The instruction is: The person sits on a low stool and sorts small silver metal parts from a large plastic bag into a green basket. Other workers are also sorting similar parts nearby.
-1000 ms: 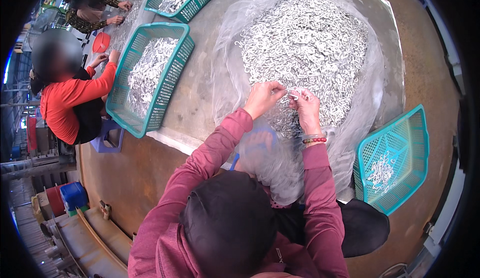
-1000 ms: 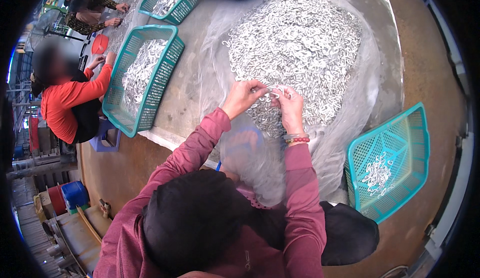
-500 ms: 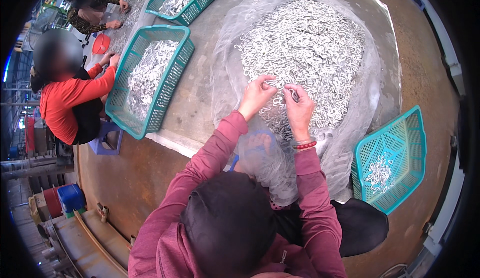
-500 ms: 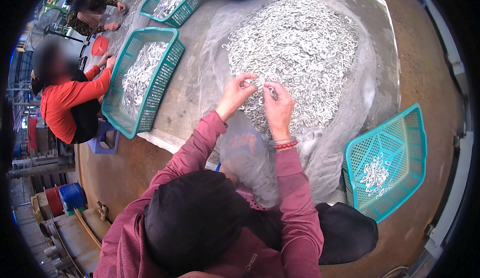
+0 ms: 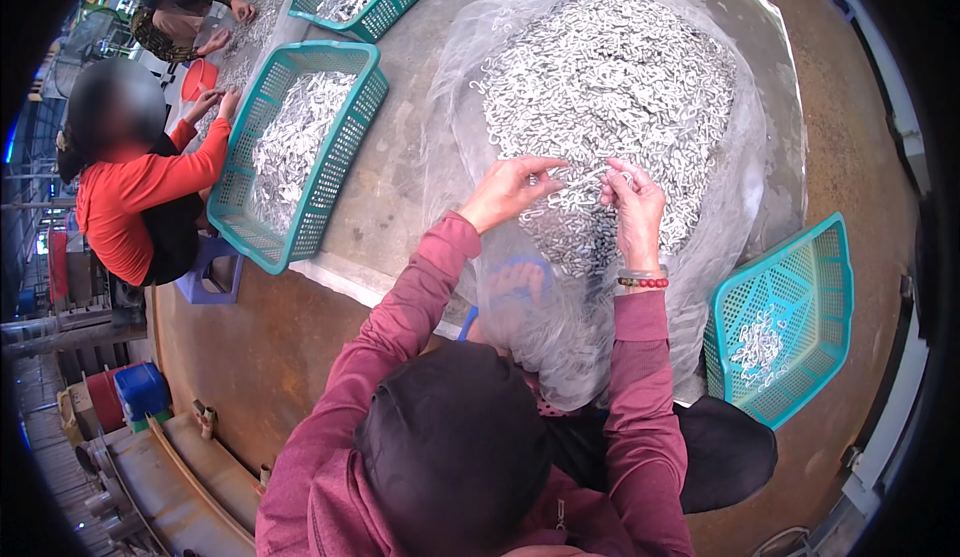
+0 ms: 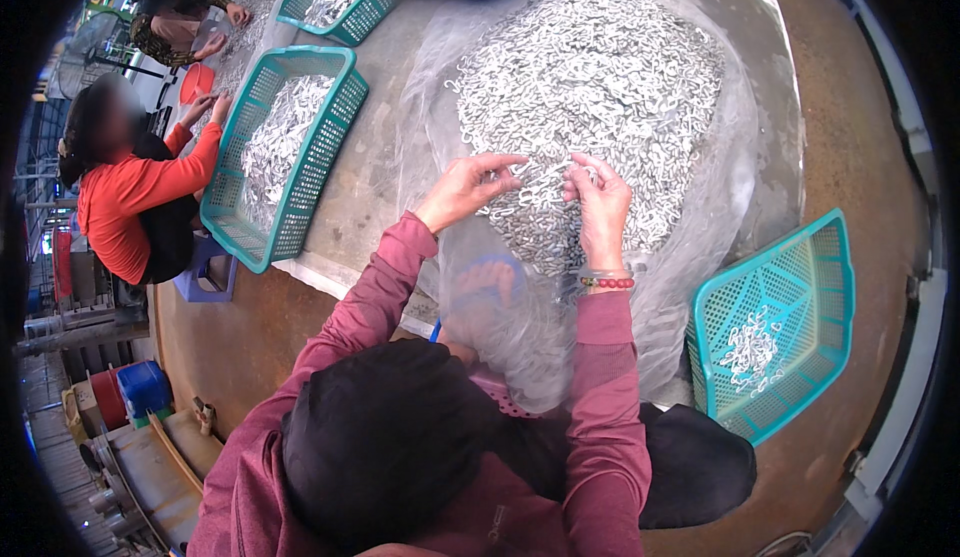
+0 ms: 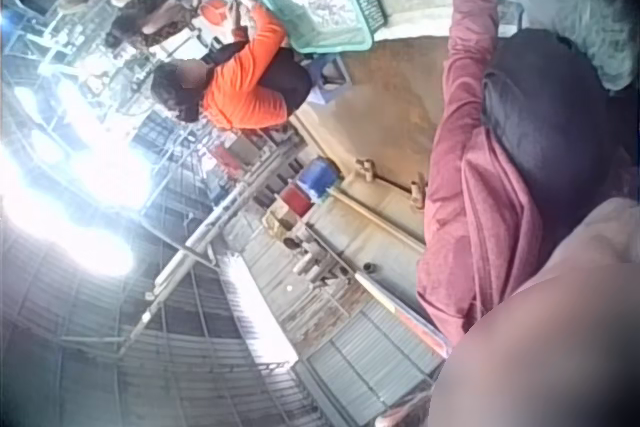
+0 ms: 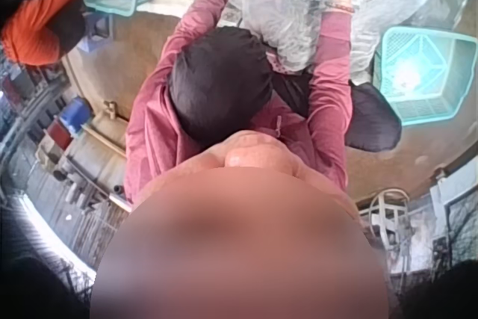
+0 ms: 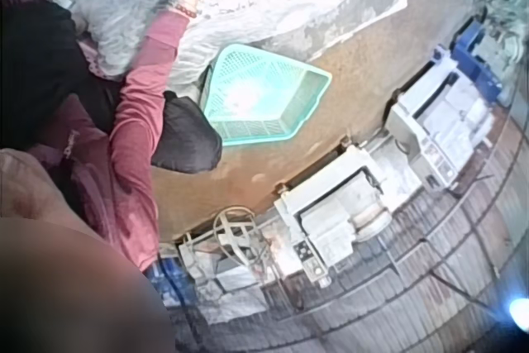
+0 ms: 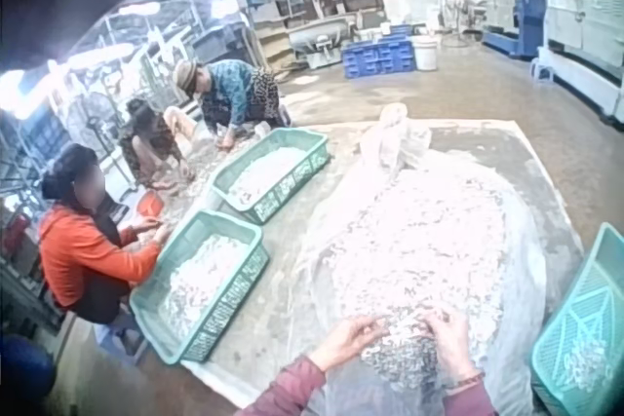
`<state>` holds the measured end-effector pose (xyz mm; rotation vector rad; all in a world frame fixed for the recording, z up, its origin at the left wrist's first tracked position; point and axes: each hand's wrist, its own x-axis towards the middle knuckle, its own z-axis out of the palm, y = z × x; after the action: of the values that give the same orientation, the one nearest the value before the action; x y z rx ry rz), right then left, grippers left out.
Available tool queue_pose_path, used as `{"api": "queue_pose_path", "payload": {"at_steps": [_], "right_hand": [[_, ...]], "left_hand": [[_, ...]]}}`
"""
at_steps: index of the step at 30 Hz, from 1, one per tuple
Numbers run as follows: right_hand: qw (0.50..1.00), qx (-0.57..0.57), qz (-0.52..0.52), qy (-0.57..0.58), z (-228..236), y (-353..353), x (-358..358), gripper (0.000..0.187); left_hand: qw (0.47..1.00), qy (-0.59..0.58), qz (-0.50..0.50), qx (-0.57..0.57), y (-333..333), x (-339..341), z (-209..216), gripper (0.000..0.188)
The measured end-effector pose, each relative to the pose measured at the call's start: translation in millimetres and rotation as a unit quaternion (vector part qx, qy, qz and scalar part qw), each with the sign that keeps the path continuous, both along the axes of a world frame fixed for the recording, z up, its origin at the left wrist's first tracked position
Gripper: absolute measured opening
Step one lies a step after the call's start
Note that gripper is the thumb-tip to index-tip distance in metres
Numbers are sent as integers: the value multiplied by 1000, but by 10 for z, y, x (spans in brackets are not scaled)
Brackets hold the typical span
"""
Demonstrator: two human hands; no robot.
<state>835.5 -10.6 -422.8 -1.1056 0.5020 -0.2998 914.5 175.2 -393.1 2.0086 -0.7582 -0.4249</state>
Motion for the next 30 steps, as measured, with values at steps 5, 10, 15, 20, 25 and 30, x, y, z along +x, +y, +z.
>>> {"api": "queue_pose_path", "payload": {"at_steps": [5,10,15,20,25,30], "right_hand": [[1000,2,5,-6,-6,69,-4,18],[1000,10,2,9,18,94,-21,12],[993,85,72,32,41,85,-49,8],[982,180,53,-2,43,163,-42,7],[945,326,35,-16,-20,298,-9,15],[866,494,-52,-56,-177,266,16,18]], "left_hand": [[999,-27,35,31,-120,-143,61,21],[986,-154,62,-10,-168,-209,-6,12],[972,-230,36,6,-165,-268,-16,11],[941,-328,60,-64,-142,-294,-32,22],[945,-321,8,-63,-61,-236,-61,30],[973,26,45,-225,31,-104,-61,11]]}}
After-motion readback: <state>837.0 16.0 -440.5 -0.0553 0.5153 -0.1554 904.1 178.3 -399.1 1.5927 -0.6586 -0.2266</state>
